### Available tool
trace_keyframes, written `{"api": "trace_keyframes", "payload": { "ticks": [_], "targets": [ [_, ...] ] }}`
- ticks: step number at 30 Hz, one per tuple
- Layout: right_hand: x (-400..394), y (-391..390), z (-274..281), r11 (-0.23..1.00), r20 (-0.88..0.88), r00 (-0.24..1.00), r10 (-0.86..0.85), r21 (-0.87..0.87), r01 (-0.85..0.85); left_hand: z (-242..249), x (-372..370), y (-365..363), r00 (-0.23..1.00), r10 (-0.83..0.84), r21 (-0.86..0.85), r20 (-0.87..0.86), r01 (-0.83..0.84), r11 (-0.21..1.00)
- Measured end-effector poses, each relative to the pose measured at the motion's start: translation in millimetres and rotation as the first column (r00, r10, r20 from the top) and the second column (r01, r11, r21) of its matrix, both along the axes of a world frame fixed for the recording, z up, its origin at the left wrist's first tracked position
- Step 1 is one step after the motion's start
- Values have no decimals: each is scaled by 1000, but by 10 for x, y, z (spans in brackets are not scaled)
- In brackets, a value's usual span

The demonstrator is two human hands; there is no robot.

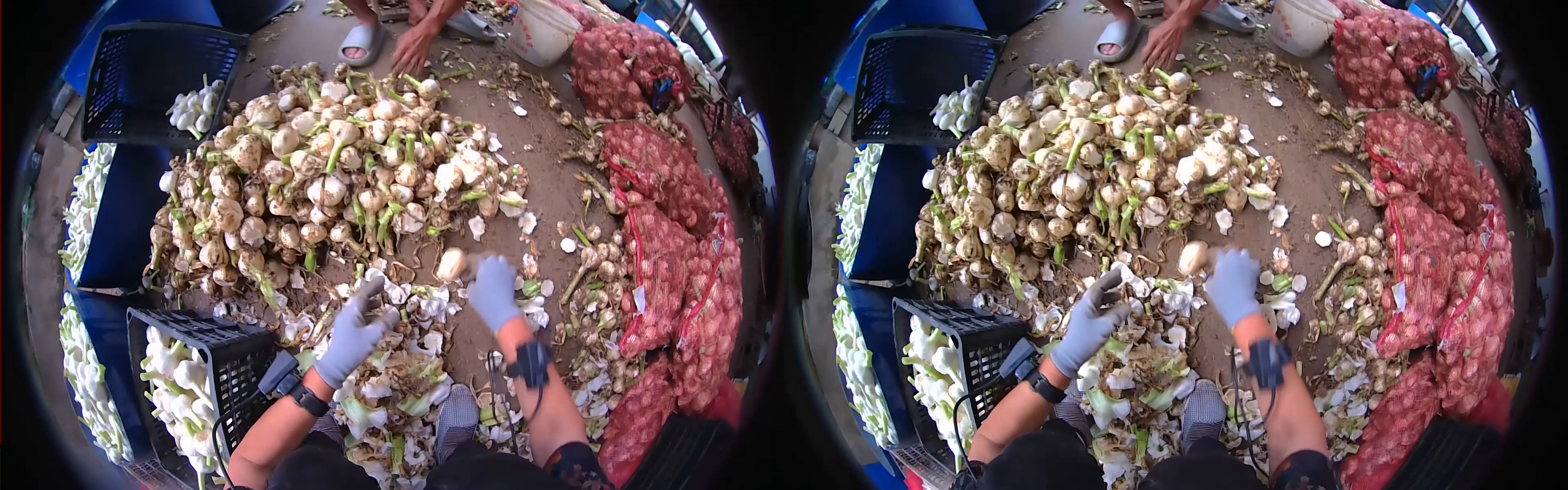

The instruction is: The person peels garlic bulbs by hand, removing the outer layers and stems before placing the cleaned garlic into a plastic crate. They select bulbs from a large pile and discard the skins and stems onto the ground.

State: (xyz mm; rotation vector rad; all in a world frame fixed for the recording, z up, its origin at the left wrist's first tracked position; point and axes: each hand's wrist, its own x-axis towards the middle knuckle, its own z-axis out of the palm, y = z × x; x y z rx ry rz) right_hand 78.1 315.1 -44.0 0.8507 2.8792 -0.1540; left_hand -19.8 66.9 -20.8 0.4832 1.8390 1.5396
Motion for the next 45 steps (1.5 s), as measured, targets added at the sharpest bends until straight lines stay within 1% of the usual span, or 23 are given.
{"api": "trace_keyframes", "payload": {
  "ticks": [2,3,5,6,7,8,9,11,12,13,15,21,23,25,29,31,33,34,35,41,42,43,45],
  "targets": [
    [67,-423,442,952,-159,957,244,-146,-268,237,4,58,901,-152,-43,-407,147,988],
    [70,-609,611,907,-229,935,271,-265,-328,132,25,17,951,-257,-32,-173,255,966],
    [70,-779,632,815,-498,850,169,-414,-405,110,1,-101,933,-301,108,-199,326,939],
    [46,-862,687,496,-479,830,-287,-815,-298,170,29,-141,977,-209,165,42,200,966],
    [22,-932,727,-5,-197,743,-639,-965,-261,273,70,-171,952,-113,193,284,58,979],
    [64,-856,626,-285,1,751,-661,-925,-249,397,77,-198,920,-47,187,390,-29,982],
    [59,-893,679,-298,12,756,-655,-923,-244,407,81,-224,962,-36,144,272,-4,990],
    [60,-948,828,5,-155,951,-268,-987,-160,403,97,-245,982,-175,198,68,159,967],
    [75,-984,777,-115,10,936,-352,-993,-33,458,91,-260,967,-231,73,-109,239,968],
    [102,-1031,767,-124,24,937,-348,-992,-21,478,117,-292,969,-227,68,-95,234,970],
    [100,-1122,775,-179,30,901,-432,-982,-53,499,136,-330,868,-107,240,484,-14,971],
    [133,-1223,800,-144,62,906,-419,-990,1,495,147,-417,910,-102,231,403,7,973],
    [132,-1255,780,264,-237,901,-363,-954,-144,482,55,-449,716,-228,325,660,1,946],
    [126,-1285,798,180,-189,896,-401,-976,-125,542,89,-447,750,-211,334,627,-14,943],
    [88,-1261,872,-15,-19,883,-469,-999,-29,362,92,-459,872,-275,355,406,128,926],
    [53,-1207,881,-57,58,881,-470,-998,35,373,62,-375,930,-286,68,-232,309,949],
    [25,-1161,870,-85,167,918,-360,-986,146,492,17,-424,858,-389,-126,-337,368,921],
    [15,-1163,902,-99,155,922,-356,-987,128,518,74,-410,965,-261,40,2,261,965],
    [18,-1175,896,-100,155,922,-354,-987,128,529,112,-408,923,-145,156,357,94,983],
    [146,-1259,723,-81,115,873,-473,-993,87,532,134,-429,794,-151,231,588,13,973],
    [205,-1284,520,452,-270,890,-367,-888,-83,489,153,-455,805,-155,228,572,26,973],
    [180,-1301,404,840,-563,820,-98,-489,-235,161,266,-371,868,-42,299,495,-124,946],
    [192,-1336,522,790,-542,826,-155,-570,-226,333,210,-412,585,-175,342,792,-189,921]
  ]
}}
